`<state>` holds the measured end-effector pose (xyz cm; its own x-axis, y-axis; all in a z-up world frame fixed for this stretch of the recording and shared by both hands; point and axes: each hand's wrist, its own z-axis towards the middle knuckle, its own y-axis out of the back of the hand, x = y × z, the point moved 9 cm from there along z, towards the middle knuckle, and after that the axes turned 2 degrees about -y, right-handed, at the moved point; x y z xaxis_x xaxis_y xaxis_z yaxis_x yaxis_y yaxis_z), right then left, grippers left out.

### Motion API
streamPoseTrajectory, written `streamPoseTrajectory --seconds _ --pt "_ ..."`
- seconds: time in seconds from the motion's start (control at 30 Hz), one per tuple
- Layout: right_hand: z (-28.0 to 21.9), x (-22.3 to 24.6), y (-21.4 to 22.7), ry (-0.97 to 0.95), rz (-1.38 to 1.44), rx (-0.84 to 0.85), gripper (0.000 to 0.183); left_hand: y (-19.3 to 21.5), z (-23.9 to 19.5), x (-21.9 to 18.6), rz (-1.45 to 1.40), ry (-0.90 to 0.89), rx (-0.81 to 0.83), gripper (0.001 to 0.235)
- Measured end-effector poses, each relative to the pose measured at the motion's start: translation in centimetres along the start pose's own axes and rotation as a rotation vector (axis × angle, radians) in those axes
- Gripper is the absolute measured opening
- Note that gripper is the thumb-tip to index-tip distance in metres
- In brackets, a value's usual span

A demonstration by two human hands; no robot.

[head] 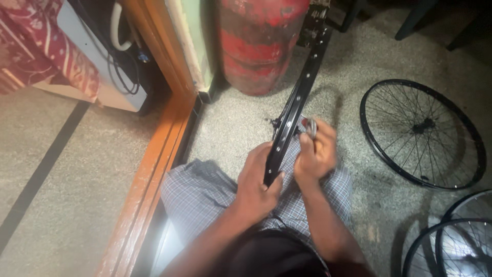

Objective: The person sits on the floor and works on a bicycle wheel, using a tool to adjust the spokes and then pressing the tire onto the rim. The person rotates the wheel to work on different sections.

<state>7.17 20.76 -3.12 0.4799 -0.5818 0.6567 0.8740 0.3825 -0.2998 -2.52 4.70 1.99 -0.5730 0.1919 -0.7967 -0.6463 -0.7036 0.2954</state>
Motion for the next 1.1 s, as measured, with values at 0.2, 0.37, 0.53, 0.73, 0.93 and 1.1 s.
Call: streamPoseTrajectory --seconds 0.2,0.37,0.53,0.73,0.93,1.1 --pt "-2.4 -1.8 -1.7 -0.267 -0.158 0.236 0.025 0.1 2.6 -2.4 0.075 -0.061 0.061 0.069" --pt "-3.8 -5.5 -1.9 -0.615 0.196 0.281 0.025 1.1 3.3 -2.4 0.201 -0.047 0.061 0.079" --pt "-5.0 -7.5 -1.0 -0.842 0.131 0.336 0.022 0.9 3.3 -1.6 0.123 -0.053 0.055 0.083" --pt "-3.4 -3.9 -3.3 -0.514 0.409 0.377 0.017 1.4 2.8 -1.0 0.052 -0.027 -0.002 0.084" --pt "-1.9 -4.5 -3.6 -0.563 0.356 0.401 0.036 1.8 2.5 -0.7 0.054 -0.022 -0.031 0.083" --pt "-1.7 -5.7 -3.9 -0.681 0.304 0.57 0.044 2.1 2.4 -0.2 0.067 0.012 -0.043 0.085"
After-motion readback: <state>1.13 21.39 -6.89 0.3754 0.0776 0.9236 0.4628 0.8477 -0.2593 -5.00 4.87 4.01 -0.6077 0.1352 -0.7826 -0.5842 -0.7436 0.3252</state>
